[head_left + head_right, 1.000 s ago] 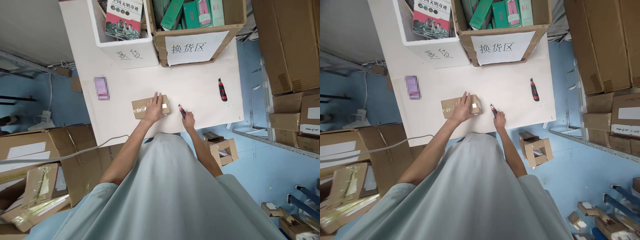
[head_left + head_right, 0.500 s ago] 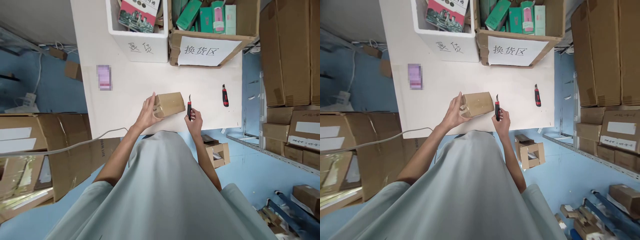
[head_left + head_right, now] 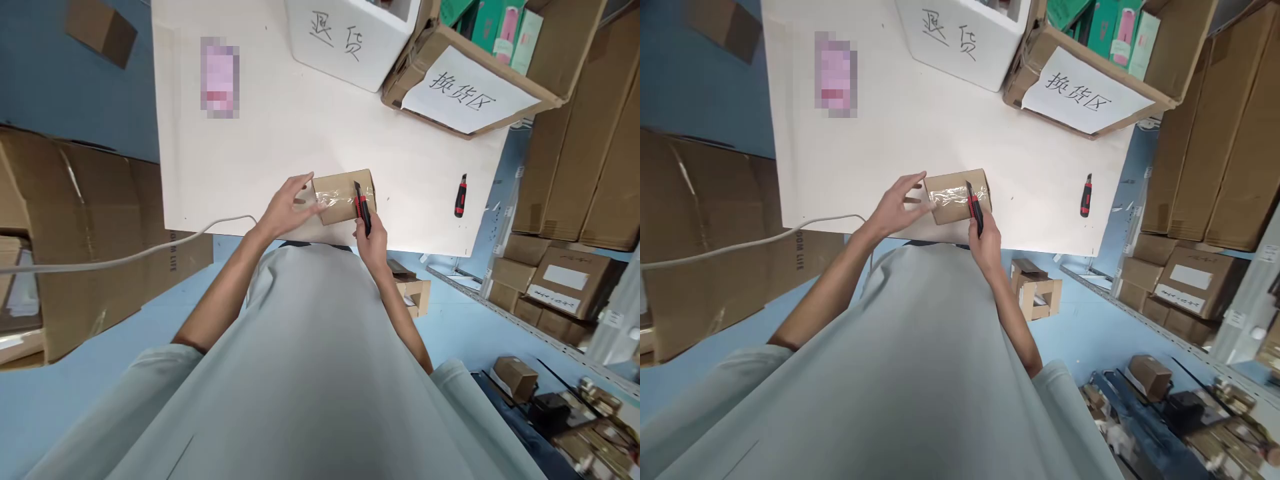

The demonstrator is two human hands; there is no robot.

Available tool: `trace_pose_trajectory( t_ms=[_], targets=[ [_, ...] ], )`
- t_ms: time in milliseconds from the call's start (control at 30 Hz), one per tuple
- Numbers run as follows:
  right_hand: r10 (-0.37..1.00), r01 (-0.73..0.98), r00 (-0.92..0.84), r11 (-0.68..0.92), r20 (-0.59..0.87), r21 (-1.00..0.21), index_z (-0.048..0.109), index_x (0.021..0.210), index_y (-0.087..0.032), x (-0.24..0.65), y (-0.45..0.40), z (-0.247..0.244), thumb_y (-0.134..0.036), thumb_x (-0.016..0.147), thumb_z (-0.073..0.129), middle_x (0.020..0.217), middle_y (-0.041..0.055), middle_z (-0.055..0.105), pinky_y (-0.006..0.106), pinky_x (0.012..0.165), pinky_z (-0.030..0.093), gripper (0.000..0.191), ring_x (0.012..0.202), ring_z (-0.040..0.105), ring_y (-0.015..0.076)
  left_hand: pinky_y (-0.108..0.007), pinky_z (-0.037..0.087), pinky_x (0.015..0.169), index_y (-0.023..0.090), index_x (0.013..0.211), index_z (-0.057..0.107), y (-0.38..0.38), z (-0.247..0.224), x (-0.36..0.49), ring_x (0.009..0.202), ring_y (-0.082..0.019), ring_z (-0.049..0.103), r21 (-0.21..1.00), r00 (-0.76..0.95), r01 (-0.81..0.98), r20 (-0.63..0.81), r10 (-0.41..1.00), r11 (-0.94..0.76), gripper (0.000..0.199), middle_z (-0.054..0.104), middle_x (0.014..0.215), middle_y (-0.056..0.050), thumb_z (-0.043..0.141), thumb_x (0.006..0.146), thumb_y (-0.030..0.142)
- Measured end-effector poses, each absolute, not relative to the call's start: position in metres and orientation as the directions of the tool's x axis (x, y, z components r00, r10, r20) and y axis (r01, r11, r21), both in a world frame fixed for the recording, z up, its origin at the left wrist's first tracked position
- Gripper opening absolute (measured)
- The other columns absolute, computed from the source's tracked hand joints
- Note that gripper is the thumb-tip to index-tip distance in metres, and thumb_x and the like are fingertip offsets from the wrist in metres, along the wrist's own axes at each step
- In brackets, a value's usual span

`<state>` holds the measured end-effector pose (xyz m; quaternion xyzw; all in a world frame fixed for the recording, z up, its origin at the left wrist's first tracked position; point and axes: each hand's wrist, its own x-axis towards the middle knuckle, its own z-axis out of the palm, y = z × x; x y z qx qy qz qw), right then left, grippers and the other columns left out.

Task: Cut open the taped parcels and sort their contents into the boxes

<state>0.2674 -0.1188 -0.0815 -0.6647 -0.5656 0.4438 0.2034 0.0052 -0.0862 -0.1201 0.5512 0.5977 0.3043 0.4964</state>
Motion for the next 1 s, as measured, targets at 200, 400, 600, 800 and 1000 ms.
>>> trace_pose_trajectory(
  t_ms=[200,400,600,800,1000],
  targets=[
    [0.941,0.659,-0.014,-0.246,-0.339,-0.710,0.065,0.154,-0.028,0.249,-0.132,-0.046,-0.050,0.116,0.045,0.117,0.0063,0.081,0.043,0.100,0.065,0.048,0.094,0.079,0.0264,-0.041,0.067,0.098,0.021,0.119,0.085,-0.046,-0.117,-0.001,0.115,-0.027,0.077,0.935,0.099,0.306,-0.220,0.971,0.180,0.041,0.081,0.127,-0.010,0.082,0.096,0.055],
    [0.916,0.698,-0.087,-0.225,-0.393,-0.680,0.056,0.169,-0.035,0.212,-0.149,-0.022,-0.046,0.115,0.052,0.124,0.0040,0.085,0.046,0.106,0.065,0.056,0.112,0.082,0.0309,-0.047,0.065,0.103,0.022,0.106,0.086,-0.034,-0.117,-0.007,0.108,-0.027,0.079,0.947,0.196,0.274,-0.223,0.955,0.165,0.026,0.085,0.114,-0.007,0.083,0.095,0.045],
    [0.911,0.759,-0.055,-0.227,-0.409,-0.610,0.055,0.173,-0.033,0.194,-0.153,-0.029,-0.047,0.114,0.049,0.122,0.0081,0.083,0.050,0.106,0.064,0.060,0.110,0.082,0.0347,-0.047,0.064,0.106,0.024,0.106,0.087,-0.034,-0.123,-0.008,0.110,-0.028,0.079,0.953,0.214,0.268,-0.203,0.956,0.143,0.027,0.085,0.114,-0.005,0.083,0.095,0.048],
    [0.910,0.794,-0.030,-0.229,-0.413,-0.563,0.052,0.175,-0.030,0.188,-0.158,-0.029,-0.048,0.115,0.045,0.114,0.0091,0.082,0.047,0.104,0.064,0.063,0.105,0.080,0.0341,-0.046,0.065,0.105,0.025,0.106,0.087,-0.032,-0.130,-0.005,0.108,-0.028,0.080,0.954,0.203,0.267,-0.190,0.960,0.133,0.025,0.084,0.113,-0.005,0.082,0.095,0.046],
    [0.918,0.839,-0.034,-0.189,-0.395,-0.511,0.048,0.177,-0.032,0.183,-0.158,-0.036,-0.045,0.116,0.042,0.107,0.0088,0.078,0.048,0.105,0.064,0.063,0.106,0.078,0.0333,-0.046,0.065,0.104,0.025,0.105,0.087,-0.033,-0.131,-0.004,0.108,-0.028,0.080,0.953,0.207,0.270,-0.195,0.959,0.136,0.023,0.085,0.114,-0.005,0.082,0.093,0.043]
  ],
)
